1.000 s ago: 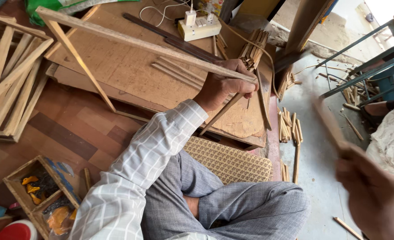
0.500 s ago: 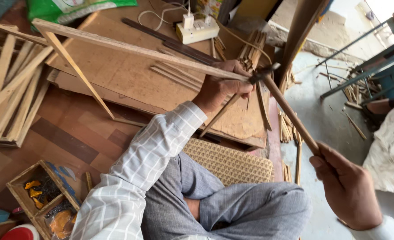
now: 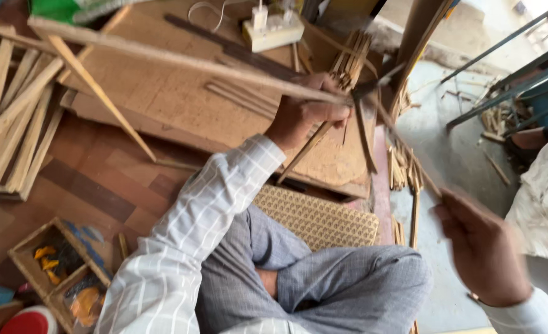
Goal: The person sits on a mat and repeatedly picks up thin wooden sticks, places a nail on the end, and taps it with a hammer to shape or split the tip. Finished sticks are placed on the floor beside them.
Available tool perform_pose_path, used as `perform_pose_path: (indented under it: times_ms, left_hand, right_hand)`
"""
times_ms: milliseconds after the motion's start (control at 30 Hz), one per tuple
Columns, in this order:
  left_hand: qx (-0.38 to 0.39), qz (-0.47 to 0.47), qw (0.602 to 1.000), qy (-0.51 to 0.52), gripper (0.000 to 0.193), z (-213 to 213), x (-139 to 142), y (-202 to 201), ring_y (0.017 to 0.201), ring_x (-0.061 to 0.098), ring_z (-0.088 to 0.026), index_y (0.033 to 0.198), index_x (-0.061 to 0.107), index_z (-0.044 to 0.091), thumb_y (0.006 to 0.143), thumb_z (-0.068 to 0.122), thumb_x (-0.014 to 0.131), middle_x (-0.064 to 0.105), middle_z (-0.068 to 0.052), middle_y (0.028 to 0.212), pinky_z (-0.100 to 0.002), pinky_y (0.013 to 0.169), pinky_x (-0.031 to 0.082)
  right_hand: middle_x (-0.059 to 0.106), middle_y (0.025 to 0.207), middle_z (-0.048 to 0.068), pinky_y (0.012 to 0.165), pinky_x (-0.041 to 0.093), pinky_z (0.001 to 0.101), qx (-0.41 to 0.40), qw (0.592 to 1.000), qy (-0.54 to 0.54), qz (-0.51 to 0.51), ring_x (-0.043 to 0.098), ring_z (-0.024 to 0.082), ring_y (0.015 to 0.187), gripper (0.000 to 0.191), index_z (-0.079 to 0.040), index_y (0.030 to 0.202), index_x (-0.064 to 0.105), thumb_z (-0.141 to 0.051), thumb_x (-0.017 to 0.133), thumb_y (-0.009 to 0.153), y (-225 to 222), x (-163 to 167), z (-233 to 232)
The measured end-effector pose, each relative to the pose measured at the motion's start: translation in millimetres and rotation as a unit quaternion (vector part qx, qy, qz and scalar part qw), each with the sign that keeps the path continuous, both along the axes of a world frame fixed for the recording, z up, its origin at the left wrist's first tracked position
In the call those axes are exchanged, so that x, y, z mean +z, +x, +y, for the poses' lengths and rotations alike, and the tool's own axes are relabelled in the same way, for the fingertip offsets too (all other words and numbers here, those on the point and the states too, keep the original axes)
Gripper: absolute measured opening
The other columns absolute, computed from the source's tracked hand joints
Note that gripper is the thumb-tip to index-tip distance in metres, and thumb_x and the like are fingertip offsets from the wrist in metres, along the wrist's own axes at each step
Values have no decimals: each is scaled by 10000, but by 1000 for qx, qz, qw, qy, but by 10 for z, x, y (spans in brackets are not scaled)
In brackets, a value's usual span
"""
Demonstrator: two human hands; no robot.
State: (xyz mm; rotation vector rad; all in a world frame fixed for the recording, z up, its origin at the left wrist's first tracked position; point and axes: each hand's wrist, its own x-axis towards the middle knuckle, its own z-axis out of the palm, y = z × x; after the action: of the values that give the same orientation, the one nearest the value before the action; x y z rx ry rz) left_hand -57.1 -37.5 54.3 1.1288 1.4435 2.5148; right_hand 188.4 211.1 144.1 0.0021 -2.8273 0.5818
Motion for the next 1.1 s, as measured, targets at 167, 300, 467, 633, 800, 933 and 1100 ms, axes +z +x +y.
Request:
perform_pose_path:
  times_ms: [167, 300, 467, 633, 800, 933, 1100]
  left_hand:
    - [-37, -29, 998, 41, 200, -69, 75, 169, 770, 703, -161, 929, 638, 48, 875, 192, 766, 726, -115, 874, -330, 725, 607]
    - [65, -82, 991, 88, 246, 38, 169, 444, 793, 716, -144, 963, 683, 54, 883, 267, 776, 733, -69, 873, -321, 770, 624]
    - [134, -168, 947, 240, 303, 550, 250, 532, 579, 579, -93, 822, 704, 47, 999, 289, 749, 645, -9, 686, -280, 537, 469]
    - [270, -65, 943, 186, 360, 1080, 225, 127, 658, 568, -104, 805, 633, 95, 1004, 393, 665, 608, -1, 665, -271, 584, 494]
    - [386, 92, 918, 3, 361, 1389, 88, -151, 534, 530, -125, 785, 573, 69, 1001, 356, 611, 551, -42, 528, -302, 544, 432]
    - [307, 152, 931, -127, 288, 1206, -261, -84, 453, 582, -95, 859, 598, 105, 928, 384, 607, 605, 2, 555, -296, 524, 507]
    - [295, -5, 869, -398, 564, -334, -857, 100, 330, 494, -149, 1518, 418, 106, 954, 116, 437, 746, 43, 902, -311, 254, 446]
  right_hand:
    - [692, 786, 11, 573, 526, 255, -26, 981, -189, -37, 613, 96, 652, 323, -27, 1272, 701, -137, 658, 972, 107, -684, 478]
    - [615, 690, 33, 417, 320, 257, -223, 869, -401, -185, 430, 102, 499, 376, -56, 1251, 757, -281, 656, 967, 423, -1882, 429]
    - [563, 598, 81, 373, 309, 324, -206, 774, -506, -320, 443, 178, 406, 364, -42, 1209, 725, -222, 684, 896, 727, -3476, 102]
    - [659, 633, 120, 469, 439, 309, -164, 822, -459, -294, 555, 169, 472, 387, -41, 1225, 740, -215, 752, 879, 660, -4273, 137]
    - [678, 678, 140, 496, 467, 318, -194, 825, -410, -337, 584, 179, 498, 427, -16, 1271, 706, -216, 762, 897, 511, -4370, 196]
    - [664, 686, 143, 495, 438, 317, -212, 804, -430, -351, 557, 176, 490, 467, -13, 1307, 686, -239, 752, 904, 511, -4334, 183]
    - [702, 697, 142, 485, 426, 294, -163, 806, -471, -319, 545, 151, 481, 477, -3, 1295, 686, -255, 744, 894, 568, -4302, 139]
